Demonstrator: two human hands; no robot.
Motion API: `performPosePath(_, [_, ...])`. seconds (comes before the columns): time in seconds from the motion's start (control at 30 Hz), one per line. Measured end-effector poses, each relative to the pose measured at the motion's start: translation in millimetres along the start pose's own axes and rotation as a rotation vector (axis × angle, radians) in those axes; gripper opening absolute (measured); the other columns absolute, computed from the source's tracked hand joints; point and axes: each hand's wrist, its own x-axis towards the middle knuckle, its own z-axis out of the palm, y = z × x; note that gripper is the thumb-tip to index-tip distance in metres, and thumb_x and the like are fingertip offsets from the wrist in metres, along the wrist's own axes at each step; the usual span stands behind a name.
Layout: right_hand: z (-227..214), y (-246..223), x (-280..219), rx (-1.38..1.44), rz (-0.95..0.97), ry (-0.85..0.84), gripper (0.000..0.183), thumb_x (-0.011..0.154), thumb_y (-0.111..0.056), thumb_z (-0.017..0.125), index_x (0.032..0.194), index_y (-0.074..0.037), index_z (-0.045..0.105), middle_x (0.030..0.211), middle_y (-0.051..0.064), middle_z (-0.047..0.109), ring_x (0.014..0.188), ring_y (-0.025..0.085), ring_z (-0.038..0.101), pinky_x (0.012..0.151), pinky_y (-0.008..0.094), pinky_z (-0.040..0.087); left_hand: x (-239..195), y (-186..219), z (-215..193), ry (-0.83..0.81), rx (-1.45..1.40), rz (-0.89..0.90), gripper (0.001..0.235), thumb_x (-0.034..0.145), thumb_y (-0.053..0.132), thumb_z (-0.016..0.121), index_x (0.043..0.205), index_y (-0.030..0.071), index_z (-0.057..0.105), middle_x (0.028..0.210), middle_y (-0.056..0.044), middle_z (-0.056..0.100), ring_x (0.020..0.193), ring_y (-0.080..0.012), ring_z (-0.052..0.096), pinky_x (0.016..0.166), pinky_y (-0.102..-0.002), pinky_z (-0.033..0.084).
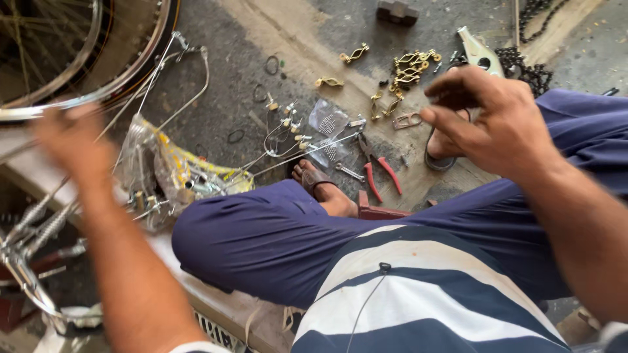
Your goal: The person sits on the ground and uses pliers to manipulate a small metal bicycle component, likely a brake or gear cable housing. They then use a screwdriver to adjust a small brass part, possibly a cable anchor or ferrule, before placing it down among other bicycle parts.
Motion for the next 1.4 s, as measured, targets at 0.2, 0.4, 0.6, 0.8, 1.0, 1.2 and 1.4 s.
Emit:
performPosePath(0.2, [50, 34, 27, -0.377, -0.174, 0.229, 0.032, 0.098, -0.032, 0.079, 0.116, -0.006, 0.071, 0.108, 0.013, 0.075, 0.095, 0.028, 0.072, 0.083, 0.040, 0.056, -67, 135, 300, -0.869, 0.288, -0.249, 0.028, 0.086, 0.027, 0.068, 0.111, 0.015, 0.074, 0.103, -0.015, 0.075, 0.089, -0.0360, 0.072, 0.075, -0.050, 0.056])
performPosePath(0.4, [50, 85, 40, -0.246, -0.025, 0.267, 0.030, 0.096, -0.033, 0.079, 0.112, -0.008, 0.070, 0.105, 0.011, 0.074, 0.096, 0.032, 0.071, 0.083, 0.043, 0.055, -270, 141, 413, -1.198, 0.570, -0.194, 0.027, 0.092, 0.025, 0.057, 0.100, 0.011, 0.078, 0.108, -0.020, 0.074, 0.104, -0.0401, 0.071, 0.093, -0.057, 0.053])
performPosePath(0.6, [71, 93, 36, -0.258, 0.020, 0.106, 0.035, 0.090, -0.036, 0.077, 0.109, -0.008, 0.066, 0.103, 0.013, 0.070, 0.096, 0.033, 0.069, 0.084, 0.045, 0.055, -263, 127, 392, -1.332, 0.478, -0.147, 0.027, 0.098, 0.031, 0.057, 0.112, 0.013, 0.073, 0.112, -0.020, 0.073, 0.108, -0.0410, 0.068, 0.093, -0.055, 0.052])
performPosePath(0.8, [77, 77, 34, -0.247, 0.120, -0.133, 0.039, 0.089, -0.037, 0.073, 0.115, -0.010, 0.064, 0.107, 0.015, 0.068, 0.101, 0.038, 0.067, 0.083, 0.052, 0.053, -167, 219, 345, -1.237, 0.105, -0.104, 0.039, 0.097, 0.045, 0.060, 0.120, 0.014, 0.066, 0.110, -0.022, 0.070, 0.103, -0.0455, 0.064, 0.085, -0.057, 0.049])
performPosePath(1.0, [50, 44, 31, -0.289, -0.534, 0.220, 0.062, 0.066, -0.011, 0.064, 0.127, -0.005, 0.058, 0.124, 0.021, 0.065, 0.113, 0.040, 0.061, 0.095, 0.047, 0.049, -113, 299, 260, -1.127, -0.167, -0.009, 0.030, 0.099, 0.040, 0.061, 0.109, 0.013, 0.070, 0.095, -0.019, 0.072, 0.091, -0.0411, 0.067, 0.074, -0.050, 0.053])
performPosePath(1.2, [15, 20, -2, -0.241, -0.265, -0.185, 0.035, 0.076, -0.016, 0.076, 0.110, -0.010, 0.068, 0.100, 0.011, 0.069, 0.102, 0.032, 0.064, 0.087, 0.045, 0.050, -113, 371, 202, -1.123, -0.118, 0.191, 0.033, 0.102, 0.042, 0.065, 0.095, 0.009, 0.066, 0.089, -0.015, 0.071, 0.087, -0.0362, 0.068, 0.075, -0.050, 0.051])
performPosePath(1.4, [-37, 13, -78, 0.093, 0.060, -0.039, 0.009, 0.099, -0.012, 0.067, 0.102, -0.004, 0.070, 0.081, 0.008, 0.065, 0.066, 0.015, 0.061, 0.062, 0.028, 0.049, -110, 433, 198, -1.046, -0.382, 0.374, 0.041, 0.100, 0.049, 0.048, 0.128, 0.027, 0.068, 0.084, -0.010, 0.070, 0.080, -0.0326, 0.068, 0.067, -0.050, 0.051])
